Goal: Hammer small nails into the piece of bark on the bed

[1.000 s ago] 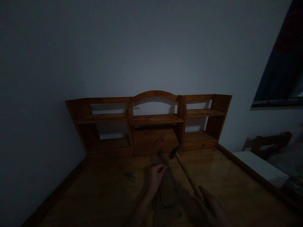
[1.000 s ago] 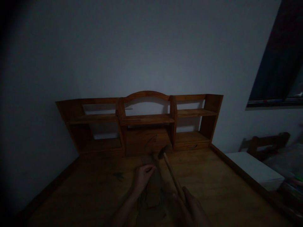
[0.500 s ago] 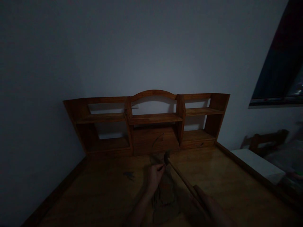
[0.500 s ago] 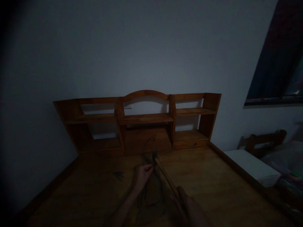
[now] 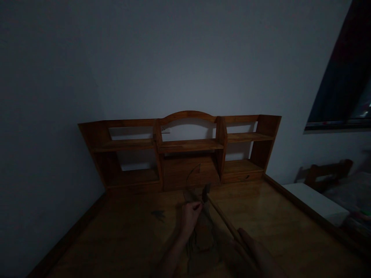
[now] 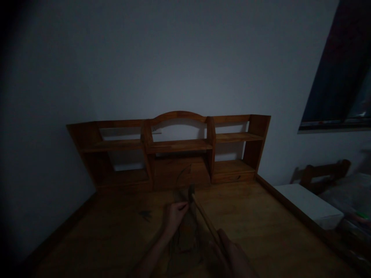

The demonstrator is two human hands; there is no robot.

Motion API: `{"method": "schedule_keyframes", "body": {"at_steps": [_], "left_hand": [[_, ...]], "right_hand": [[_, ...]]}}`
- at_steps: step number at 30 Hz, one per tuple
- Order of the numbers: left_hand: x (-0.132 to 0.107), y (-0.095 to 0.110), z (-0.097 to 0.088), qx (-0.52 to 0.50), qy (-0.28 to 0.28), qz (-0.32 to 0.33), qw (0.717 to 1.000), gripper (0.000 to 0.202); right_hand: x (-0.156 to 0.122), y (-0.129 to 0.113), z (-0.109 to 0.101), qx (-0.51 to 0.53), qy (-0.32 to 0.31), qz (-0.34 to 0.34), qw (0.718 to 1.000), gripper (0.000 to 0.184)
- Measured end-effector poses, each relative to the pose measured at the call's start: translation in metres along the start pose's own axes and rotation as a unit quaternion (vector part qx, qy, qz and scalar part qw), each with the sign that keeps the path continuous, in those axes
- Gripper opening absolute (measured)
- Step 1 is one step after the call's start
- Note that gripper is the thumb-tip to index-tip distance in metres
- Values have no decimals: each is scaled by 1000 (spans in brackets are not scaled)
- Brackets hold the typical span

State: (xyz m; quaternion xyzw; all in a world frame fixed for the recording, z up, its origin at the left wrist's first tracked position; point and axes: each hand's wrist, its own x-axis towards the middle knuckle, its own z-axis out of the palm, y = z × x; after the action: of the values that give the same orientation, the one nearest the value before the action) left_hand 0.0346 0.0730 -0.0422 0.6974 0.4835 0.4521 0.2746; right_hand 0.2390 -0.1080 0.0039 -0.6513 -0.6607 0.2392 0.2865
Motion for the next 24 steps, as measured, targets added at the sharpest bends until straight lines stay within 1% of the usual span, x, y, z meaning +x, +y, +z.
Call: {"method": "schedule_keyframes", "body": {"at_steps": [5, 9, 12, 16, 20, 24], "left_hand": [[0, -3, 2, -8, -9, -5, 1000, 26], [1, -6, 2, -10, -13, -7, 1000, 27], [1, -4, 3, -8, -8, -7, 1000, 27], [0, -3, 3, -7, -4, -9, 1000, 25], [0, -3, 2, -14, 1, -13, 1000, 26], [0, -1, 0, -6, 7, -16, 1000, 25]], "right_hand": [[2, -7, 1, 5, -8, -8, 1000, 43], [4, -4, 5, 1, 2, 19, 1000, 51], [7, -1, 6, 2, 0, 22, 1000, 55], [9, 1, 7, 10, -14, 17, 1000, 53], [6, -2, 7, 8, 0, 31, 999, 56], [1, -8, 2, 27, 10, 29, 999, 50]]}}
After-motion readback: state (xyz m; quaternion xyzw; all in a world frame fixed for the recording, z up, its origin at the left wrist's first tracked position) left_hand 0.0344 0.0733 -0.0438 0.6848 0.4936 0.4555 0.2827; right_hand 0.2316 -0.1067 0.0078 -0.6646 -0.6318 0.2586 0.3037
